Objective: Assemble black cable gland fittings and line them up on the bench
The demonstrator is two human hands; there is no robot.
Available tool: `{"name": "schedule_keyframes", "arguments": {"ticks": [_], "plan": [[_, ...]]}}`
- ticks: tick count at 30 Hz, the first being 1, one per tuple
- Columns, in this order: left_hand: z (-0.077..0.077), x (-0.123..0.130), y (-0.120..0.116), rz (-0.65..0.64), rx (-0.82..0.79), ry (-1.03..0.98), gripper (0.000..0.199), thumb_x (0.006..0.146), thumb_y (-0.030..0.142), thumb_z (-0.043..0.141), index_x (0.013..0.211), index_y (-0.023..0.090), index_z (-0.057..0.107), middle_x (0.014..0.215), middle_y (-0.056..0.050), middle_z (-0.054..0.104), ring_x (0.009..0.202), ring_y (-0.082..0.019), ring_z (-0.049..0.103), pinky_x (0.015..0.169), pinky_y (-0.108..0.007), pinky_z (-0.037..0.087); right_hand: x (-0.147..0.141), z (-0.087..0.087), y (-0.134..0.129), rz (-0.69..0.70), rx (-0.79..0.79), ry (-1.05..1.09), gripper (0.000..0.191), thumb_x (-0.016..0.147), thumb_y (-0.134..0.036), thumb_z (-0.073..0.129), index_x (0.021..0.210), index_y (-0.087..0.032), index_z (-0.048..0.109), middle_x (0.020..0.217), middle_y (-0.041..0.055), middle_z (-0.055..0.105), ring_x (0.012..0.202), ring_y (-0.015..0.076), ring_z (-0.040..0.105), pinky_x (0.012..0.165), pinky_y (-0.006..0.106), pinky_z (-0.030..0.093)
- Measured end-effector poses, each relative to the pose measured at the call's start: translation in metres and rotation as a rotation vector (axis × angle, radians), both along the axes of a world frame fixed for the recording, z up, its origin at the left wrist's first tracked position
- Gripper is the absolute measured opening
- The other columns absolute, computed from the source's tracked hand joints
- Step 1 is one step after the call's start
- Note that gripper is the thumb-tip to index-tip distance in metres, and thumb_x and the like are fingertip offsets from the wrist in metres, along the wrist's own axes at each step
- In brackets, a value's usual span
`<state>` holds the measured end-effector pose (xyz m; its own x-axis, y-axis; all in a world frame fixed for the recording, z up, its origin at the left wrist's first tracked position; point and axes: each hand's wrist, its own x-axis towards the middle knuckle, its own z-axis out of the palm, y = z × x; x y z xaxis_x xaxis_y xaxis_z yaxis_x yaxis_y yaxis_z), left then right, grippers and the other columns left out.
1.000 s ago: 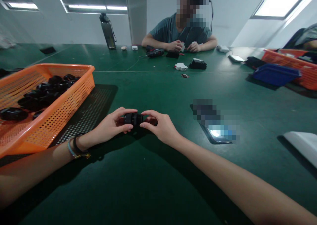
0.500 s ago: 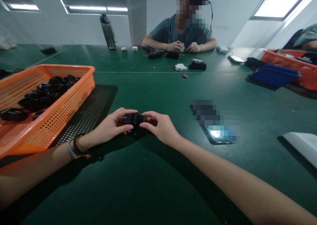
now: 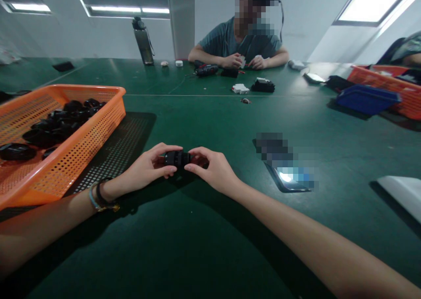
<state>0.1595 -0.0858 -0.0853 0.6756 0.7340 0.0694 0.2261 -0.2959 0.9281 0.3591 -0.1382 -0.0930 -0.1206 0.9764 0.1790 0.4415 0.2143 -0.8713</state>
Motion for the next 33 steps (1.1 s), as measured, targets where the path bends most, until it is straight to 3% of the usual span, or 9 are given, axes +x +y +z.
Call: {"name": "schedule_keyframes", "arguments": {"ticks": [7,33], "plan": [[0.0015,0.0001,-0.0011,-0.006,-0.003,-0.004,0.039,0.077,0.025,0.063,0.115,0.022,0.054,0.102,-0.001,0.047,0.063,-0.006,0.058,0.056,-0.021,0.054,-0.0014,0.0018,-0.0016,0.045,0.021,0.064,0.029,0.071,-0.017,0.064,0.097,-0.023,0.053,0.071,-0.0041,0.062,0.065,0.0127,0.062,0.066,0.028,0.051],[0.0007,-0.0001,-0.0010,-0.005,0.019,0.001,0.038,0.077,0.024,0.063,0.114,0.022,0.055,0.102,-0.001,0.047,0.067,-0.008,0.060,0.057,-0.022,0.054,-0.0015,-0.0008,-0.0001,0.015,0.020,0.030,0.026,0.071,-0.018,0.065,0.095,-0.022,0.055,0.068,-0.0046,0.063,0.064,0.0127,0.062,0.065,0.027,0.049]]}}
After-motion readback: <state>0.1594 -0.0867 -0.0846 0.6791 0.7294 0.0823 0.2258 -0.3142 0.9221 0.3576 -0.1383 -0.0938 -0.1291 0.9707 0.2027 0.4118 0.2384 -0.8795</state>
